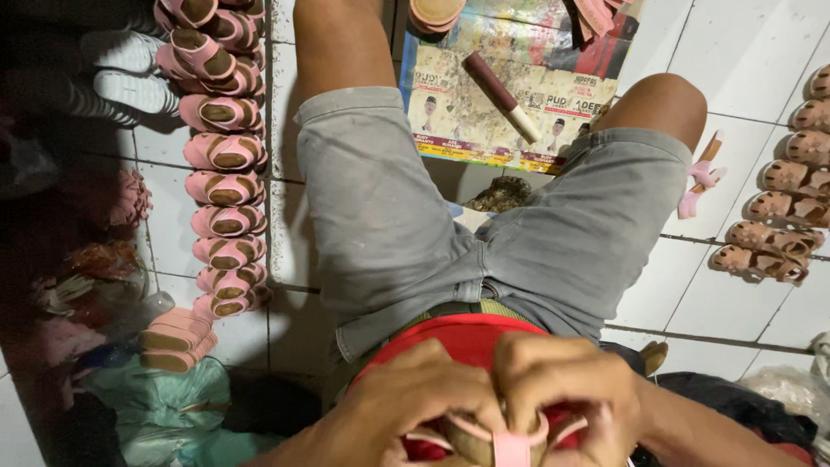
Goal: The person assembles pink sandals by attaching pink straps to brown soles. They use a cylindrical tool to press the straps into place and then place the finished sandals on a nearby shelf.
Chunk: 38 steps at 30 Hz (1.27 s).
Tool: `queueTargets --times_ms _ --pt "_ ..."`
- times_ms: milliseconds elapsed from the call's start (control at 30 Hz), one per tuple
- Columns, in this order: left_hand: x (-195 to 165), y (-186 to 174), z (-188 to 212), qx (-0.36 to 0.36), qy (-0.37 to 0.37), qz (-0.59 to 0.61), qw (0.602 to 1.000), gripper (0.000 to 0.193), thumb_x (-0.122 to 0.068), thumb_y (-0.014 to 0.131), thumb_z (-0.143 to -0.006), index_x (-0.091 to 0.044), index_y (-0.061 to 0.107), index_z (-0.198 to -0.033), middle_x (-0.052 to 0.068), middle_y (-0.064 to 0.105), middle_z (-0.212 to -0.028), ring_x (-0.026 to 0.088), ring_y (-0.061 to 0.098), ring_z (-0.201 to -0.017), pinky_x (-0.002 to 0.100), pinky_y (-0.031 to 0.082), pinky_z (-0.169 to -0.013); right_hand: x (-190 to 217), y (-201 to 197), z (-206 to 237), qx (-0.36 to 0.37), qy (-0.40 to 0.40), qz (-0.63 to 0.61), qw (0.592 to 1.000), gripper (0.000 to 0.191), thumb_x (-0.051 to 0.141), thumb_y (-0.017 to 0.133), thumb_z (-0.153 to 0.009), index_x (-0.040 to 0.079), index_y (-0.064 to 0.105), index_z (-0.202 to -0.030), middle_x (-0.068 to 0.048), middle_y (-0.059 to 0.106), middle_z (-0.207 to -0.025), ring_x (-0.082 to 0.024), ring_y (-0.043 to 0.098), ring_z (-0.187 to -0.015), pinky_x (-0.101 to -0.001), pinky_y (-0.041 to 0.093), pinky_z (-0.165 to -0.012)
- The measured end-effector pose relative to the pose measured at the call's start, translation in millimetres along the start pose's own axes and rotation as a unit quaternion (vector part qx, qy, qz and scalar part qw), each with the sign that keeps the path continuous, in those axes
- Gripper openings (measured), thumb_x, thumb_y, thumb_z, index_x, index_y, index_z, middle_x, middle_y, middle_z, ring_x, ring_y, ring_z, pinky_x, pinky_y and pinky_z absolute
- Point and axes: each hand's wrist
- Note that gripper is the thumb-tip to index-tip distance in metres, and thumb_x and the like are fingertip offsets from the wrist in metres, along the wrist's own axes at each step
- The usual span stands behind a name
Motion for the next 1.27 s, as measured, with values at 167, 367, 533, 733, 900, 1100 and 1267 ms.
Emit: queueTargets --times_ms 167,367,533,733,900,1100,1267 --pt "9.6 15.3 -6.0 -0.128 -0.132 0.151 0.971 0.047 -0.025 0.088 -0.08 -0.011 0.062 -0.117 0.0 0.068 -0.103 0.011 0.066 -0.097 0.028 0.053 -0.085 -6.7 -17.7 -9.3 -0.013 0.129 -0.171 0.977 0.055 0.046 0.083 -0.088 -0.004 0.066 -0.104 -0.015 0.062 -0.097 -0.028 0.057 -0.091 -0.0426 0.047 -0.088" --pt "37.8 11.3 13.1 -0.22 -0.187 0.247 0.925 0.057 -0.007 0.086 -0.072 0.006 0.067 -0.124 0.012 0.072 -0.106 0.016 0.068 -0.097 0.031 0.053 -0.087 -17.3 -11.7 -6.7 -0.097 0.127 -0.229 0.96 0.066 0.025 0.082 -0.084 -0.003 0.054 -0.137 -0.014 0.06 -0.115 -0.021 0.059 -0.107 -0.0356 0.048 -0.093" --pt "40.2 15.1 16.9 -0.267 -0.142 0.359 0.883 0.056 -0.003 0.075 -0.074 0.014 0.06 -0.126 0.024 0.075 -0.115 0.028 0.073 -0.108 0.04 0.055 -0.098 -14.5 -11.0 -24.3 -0.112 0.214 -0.076 0.967 0.019 -0.006 0.071 -0.087 -0.009 0.075 -0.106 -0.014 0.069 -0.103 -0.019 0.069 -0.093 -0.0325 0.057 -0.081" --pt "37.4 12.7 21.3 -0.239 -0.121 0.345 0.899 0.053 -0.007 0.075 -0.08 0.015 0.062 -0.127 0.026 0.074 -0.119 0.031 0.072 -0.113 0.043 0.053 -0.104 -20.1 -12.7 -26.2 -0.128 0.197 -0.08 0.969 0.005 -0.004 0.07 -0.089 -0.008 0.074 -0.087 -0.012 0.071 -0.088 -0.017 0.071 -0.079 -0.0309 0.059 -0.07" --pt "39.8 10.8 21.4 -0.211 -0.095 0.297 0.926 0.052 -0.006 0.077 -0.082 0.012 0.065 -0.129 0.021 0.072 -0.114 0.029 0.071 -0.109 0.039 0.053 -0.098 -30.2 -2.4 -18.9 -0.088 0.184 -0.074 0.976 0.006 0.002 0.061 -0.101 -0.001 0.065 -0.098 -0.01 0.063 -0.097 -0.015 0.058 -0.088 -0.0312 0.049 -0.078" --pt "39.4 13.5 22.7 -0.178 -0.035 0.22 0.958 0.043 -0.014 0.086 -0.086 0.008 0.075 -0.121 0.018 0.076 -0.109 0.025 0.073 -0.104 0.038 0.056 -0.093 -39.4 0.1 -37.2 0.005 0.172 -0.354 0.919 0.066 0.002 0.069 -0.088 0.012 0.031 -0.139 -0.01 0.045 -0.14 -0.024 0.048 -0.127 -0.037 0.043 -0.109" --pt "36.9 19.5 12.3 -0.187 0.063 0.019 0.98 0.038 -0.019 0.095 -0.087 0.0 0.075 -0.113 0.019 0.066 -0.129 0.025 0.074 -0.11 0.037 0.061 -0.097 -49.6 4.6 -58.1 0.148 0.27 -0.545 0.78 0.134 -0.009 0.068 -0.059 0.015 -0.003 -0.17 -0.017 0.033 -0.16 -0.029 0.034 -0.149 -0.0388 0.031 -0.116"
Point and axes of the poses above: each hand's wrist, its own z-axis away from the middle knuckle, its own y-axis out of the palm, x = y × z
